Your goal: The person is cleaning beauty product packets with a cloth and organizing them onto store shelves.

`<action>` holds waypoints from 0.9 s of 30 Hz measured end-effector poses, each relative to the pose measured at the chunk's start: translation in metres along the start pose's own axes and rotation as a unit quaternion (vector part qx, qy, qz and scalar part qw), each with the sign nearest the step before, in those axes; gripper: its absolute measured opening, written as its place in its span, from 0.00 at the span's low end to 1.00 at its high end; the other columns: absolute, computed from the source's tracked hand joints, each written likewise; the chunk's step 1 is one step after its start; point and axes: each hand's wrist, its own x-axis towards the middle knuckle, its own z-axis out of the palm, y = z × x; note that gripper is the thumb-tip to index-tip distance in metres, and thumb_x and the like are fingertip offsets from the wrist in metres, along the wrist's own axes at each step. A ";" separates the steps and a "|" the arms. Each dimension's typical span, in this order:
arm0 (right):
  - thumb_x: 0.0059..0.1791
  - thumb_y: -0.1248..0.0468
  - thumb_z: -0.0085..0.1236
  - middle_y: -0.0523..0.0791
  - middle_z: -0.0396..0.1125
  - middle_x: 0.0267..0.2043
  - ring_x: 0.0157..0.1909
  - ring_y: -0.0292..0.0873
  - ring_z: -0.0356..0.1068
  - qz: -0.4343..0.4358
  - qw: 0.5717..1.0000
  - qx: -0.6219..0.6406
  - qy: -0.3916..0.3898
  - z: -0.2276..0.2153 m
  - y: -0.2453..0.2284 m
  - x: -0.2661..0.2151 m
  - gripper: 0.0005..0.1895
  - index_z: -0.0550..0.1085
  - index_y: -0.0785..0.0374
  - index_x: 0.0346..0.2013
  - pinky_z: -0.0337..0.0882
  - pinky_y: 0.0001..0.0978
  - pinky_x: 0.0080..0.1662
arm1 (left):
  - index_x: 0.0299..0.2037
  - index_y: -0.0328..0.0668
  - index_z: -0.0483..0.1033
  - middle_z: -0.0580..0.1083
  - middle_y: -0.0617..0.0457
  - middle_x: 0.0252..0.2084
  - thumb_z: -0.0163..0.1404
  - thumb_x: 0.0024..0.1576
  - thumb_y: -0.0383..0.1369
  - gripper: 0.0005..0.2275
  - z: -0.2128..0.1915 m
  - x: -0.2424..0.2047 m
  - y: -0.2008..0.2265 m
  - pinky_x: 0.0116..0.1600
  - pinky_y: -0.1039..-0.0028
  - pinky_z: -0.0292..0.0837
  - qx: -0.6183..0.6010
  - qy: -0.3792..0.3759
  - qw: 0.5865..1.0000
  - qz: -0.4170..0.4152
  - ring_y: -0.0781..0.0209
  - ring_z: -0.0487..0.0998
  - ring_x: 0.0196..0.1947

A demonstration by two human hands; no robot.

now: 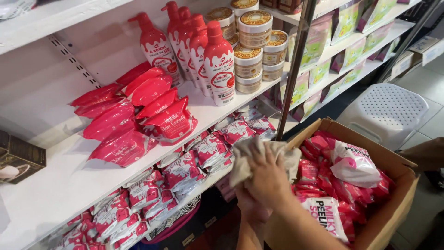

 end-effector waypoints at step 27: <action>0.40 0.68 0.58 0.60 0.58 0.70 0.71 0.63 0.56 -0.083 0.947 0.225 0.214 0.025 0.000 -0.030 0.40 0.65 0.62 0.68 0.58 0.52 0.66 | 0.68 0.47 0.66 0.68 0.48 0.66 0.41 0.61 0.53 0.28 0.063 -0.027 0.049 0.69 0.56 0.58 0.177 0.028 0.984 -0.017 0.48 0.65 0.67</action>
